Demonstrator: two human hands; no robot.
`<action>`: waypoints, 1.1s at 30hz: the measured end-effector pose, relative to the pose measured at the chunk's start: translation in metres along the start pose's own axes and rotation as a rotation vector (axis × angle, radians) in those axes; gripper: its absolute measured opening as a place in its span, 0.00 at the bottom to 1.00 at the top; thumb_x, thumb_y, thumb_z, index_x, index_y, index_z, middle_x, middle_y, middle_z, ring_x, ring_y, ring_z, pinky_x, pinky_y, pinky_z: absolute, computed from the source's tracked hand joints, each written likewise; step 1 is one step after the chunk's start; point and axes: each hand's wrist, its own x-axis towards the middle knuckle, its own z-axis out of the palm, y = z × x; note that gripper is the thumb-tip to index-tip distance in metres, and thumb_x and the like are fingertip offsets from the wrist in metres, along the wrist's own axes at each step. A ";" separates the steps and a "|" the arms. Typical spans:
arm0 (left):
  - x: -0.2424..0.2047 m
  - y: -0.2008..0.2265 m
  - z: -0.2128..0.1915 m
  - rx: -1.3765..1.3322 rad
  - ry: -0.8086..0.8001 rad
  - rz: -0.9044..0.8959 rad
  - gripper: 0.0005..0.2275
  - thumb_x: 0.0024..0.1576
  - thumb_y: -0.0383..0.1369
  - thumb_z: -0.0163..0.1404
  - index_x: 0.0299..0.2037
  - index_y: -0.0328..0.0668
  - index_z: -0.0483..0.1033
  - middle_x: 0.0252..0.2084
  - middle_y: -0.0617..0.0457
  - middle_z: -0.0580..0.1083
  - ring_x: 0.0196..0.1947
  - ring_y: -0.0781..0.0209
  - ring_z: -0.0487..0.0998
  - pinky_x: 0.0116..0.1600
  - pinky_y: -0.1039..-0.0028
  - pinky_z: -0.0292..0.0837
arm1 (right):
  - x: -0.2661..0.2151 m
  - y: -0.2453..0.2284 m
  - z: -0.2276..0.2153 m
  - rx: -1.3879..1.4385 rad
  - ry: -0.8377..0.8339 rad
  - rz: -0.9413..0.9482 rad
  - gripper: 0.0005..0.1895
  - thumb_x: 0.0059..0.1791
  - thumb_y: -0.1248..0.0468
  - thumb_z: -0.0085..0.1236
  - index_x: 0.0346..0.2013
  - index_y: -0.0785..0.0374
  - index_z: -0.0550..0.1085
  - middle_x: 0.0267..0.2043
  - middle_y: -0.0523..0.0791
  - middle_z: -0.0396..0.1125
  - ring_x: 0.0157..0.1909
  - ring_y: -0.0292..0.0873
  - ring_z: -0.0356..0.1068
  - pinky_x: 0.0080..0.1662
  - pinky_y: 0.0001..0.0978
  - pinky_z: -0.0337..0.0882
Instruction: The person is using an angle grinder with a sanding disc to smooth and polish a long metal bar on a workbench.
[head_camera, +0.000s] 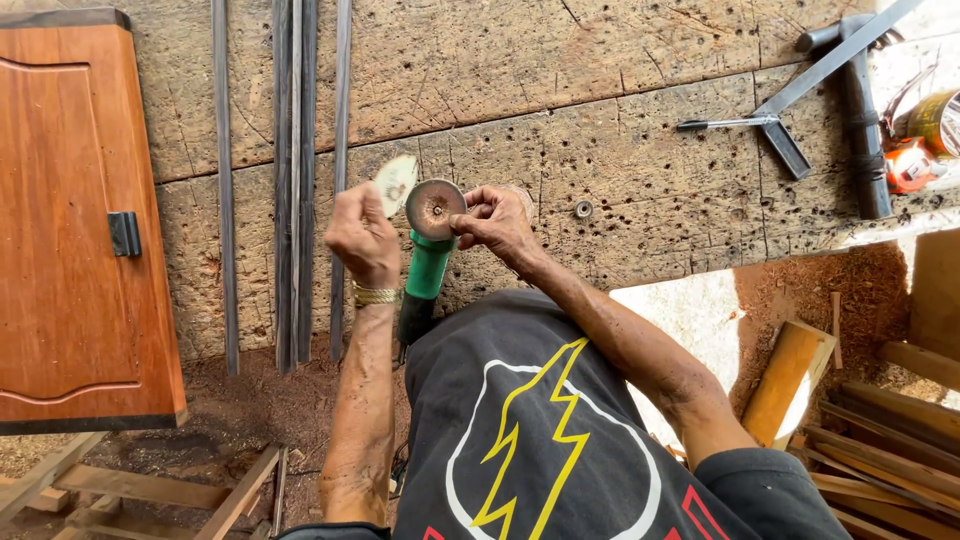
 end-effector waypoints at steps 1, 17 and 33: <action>0.005 0.001 -0.004 0.001 0.003 0.000 0.14 0.71 0.40 0.46 0.42 0.37 0.78 0.37 0.51 0.81 0.32 0.62 0.84 0.30 0.73 0.80 | -0.001 -0.001 -0.001 -0.002 -0.003 -0.002 0.17 0.47 0.67 0.66 0.46 0.73 0.72 0.32 0.49 0.76 0.28 0.37 0.76 0.31 0.28 0.79; 0.021 -0.019 -0.025 0.007 -0.028 -0.124 0.07 0.55 0.26 0.67 0.34 0.38 0.80 0.30 0.51 0.79 0.29 0.64 0.81 0.31 0.70 0.77 | -0.033 0.002 -0.058 -1.163 0.146 -0.320 0.40 0.38 0.47 0.76 0.59 0.57 0.71 0.45 0.51 0.70 0.44 0.46 0.73 0.40 0.37 0.79; -0.008 0.001 -0.046 0.371 -0.264 0.159 0.15 0.53 0.29 0.58 0.51 0.36 0.78 0.42 0.47 0.78 0.42 0.55 0.78 0.42 0.69 0.79 | -0.024 0.033 -0.091 -1.226 0.118 -0.451 0.26 0.45 0.55 0.71 0.56 0.57 0.78 0.50 0.51 0.66 0.51 0.49 0.67 0.49 0.42 0.74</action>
